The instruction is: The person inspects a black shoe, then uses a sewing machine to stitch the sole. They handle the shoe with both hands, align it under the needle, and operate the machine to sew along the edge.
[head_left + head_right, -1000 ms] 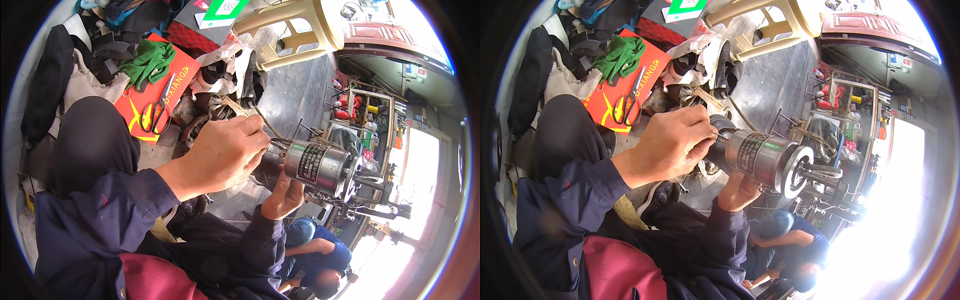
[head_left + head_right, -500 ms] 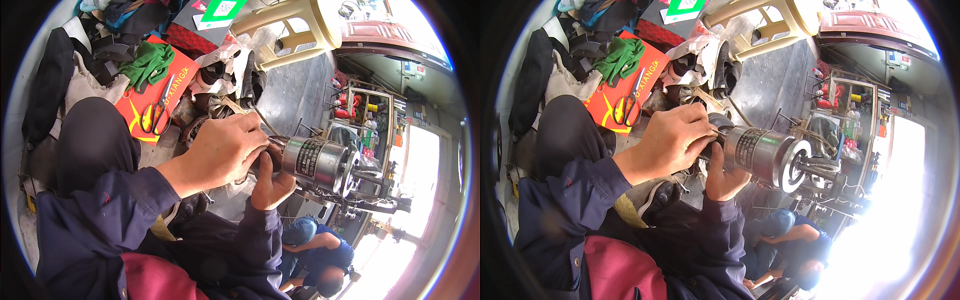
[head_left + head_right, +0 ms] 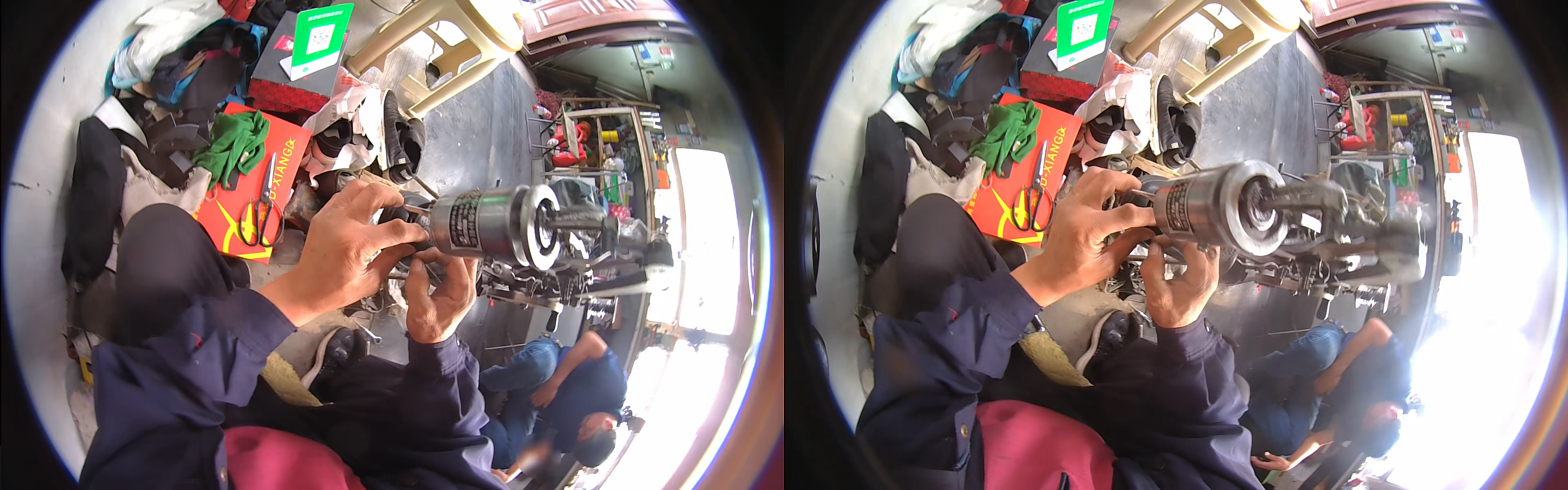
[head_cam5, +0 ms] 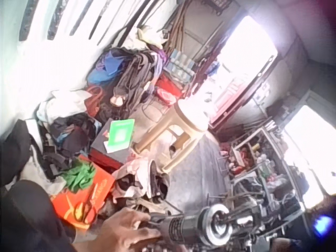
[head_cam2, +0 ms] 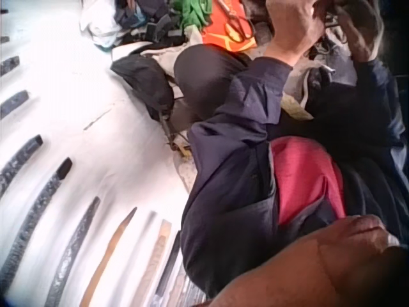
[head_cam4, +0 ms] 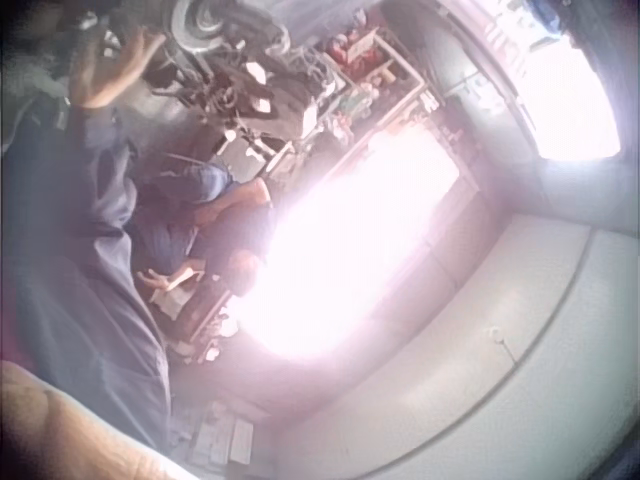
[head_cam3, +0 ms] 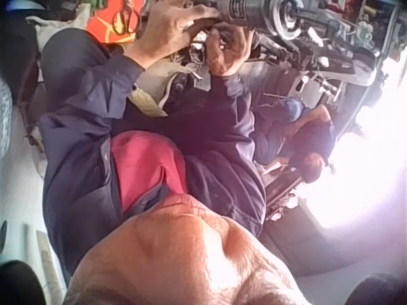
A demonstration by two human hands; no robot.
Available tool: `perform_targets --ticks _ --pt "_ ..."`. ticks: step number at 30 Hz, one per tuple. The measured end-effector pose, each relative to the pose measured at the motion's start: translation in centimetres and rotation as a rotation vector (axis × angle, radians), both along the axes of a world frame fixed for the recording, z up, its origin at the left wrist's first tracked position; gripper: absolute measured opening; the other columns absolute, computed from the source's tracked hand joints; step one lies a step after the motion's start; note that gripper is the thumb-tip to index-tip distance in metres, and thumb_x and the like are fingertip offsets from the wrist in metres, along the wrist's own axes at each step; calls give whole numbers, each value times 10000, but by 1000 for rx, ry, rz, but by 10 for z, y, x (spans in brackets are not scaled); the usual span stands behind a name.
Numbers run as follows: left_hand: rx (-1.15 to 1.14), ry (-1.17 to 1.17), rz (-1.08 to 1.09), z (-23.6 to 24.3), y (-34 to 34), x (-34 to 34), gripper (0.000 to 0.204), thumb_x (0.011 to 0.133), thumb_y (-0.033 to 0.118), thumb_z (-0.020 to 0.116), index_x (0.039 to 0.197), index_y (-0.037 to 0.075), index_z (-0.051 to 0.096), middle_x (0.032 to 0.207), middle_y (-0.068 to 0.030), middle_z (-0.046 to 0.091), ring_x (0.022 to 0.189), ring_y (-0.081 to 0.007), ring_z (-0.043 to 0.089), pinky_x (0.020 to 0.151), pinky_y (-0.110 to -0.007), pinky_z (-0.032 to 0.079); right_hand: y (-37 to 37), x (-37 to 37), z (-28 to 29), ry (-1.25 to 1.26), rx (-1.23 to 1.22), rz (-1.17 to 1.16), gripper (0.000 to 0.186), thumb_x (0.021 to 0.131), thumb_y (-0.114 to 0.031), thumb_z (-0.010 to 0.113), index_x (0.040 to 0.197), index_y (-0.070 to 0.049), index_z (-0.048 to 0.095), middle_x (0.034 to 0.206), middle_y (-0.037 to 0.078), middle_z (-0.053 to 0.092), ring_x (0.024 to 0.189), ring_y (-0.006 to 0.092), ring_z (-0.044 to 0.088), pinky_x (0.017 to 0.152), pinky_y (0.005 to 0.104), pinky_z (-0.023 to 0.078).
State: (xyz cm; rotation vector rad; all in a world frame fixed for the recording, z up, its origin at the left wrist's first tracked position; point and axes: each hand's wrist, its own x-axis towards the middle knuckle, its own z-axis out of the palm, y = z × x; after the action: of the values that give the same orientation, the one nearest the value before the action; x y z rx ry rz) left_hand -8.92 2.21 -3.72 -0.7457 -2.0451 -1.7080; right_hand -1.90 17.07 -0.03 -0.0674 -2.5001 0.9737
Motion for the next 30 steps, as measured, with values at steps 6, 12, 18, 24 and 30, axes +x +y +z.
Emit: perform_targets --ticks 6,12,18,24,30 --pt "74 -84 -38 -4 6 -2 203 749 -11 813 911 96 752 978 -56 650 971 -290 635 822 -383 516 16 19 18 -59 18 -39 125 789 25 689 911 -3 693 1005 122 682 941 247 654 873 344 510" --pt "142 -253 -111 -11 3 -2 99 843 -25 776 913 22 723 968 -61 641 941 -196 627 835 -325 502 134 76 30 160 48 -419 51 891 4 693 936 -21 690 902 42 652 696 123 592 630 261 489" --pt "177 -317 -136 -12 6 0 53 897 -6 751 916 -3 702 962 -34 614 903 -138 619 809 -285 502 231 132 40 -9 324 -756 271 928 -218 753 1117 -43 671 1009 48 656 730 130 572 668 290 475" --pt "127 -350 -137 -19 4 0 87 900 13 761 907 3 675 959 -17 598 901 -116 580 795 -257 475 268 129 34 16 461 -822 310 985 -293 686 1157 -43 624 882 133 687 774 305 669 741 407 529" --pt "183 -339 -146 -22 8 1 107 909 -4 744 908 -7 637 973 -27 568 904 -136 574 838 -262 490 289 129 13 -174 254 -813 291 1045 -331 588 1122 -53 629 836 174 695 763 359 684 708 434 502"
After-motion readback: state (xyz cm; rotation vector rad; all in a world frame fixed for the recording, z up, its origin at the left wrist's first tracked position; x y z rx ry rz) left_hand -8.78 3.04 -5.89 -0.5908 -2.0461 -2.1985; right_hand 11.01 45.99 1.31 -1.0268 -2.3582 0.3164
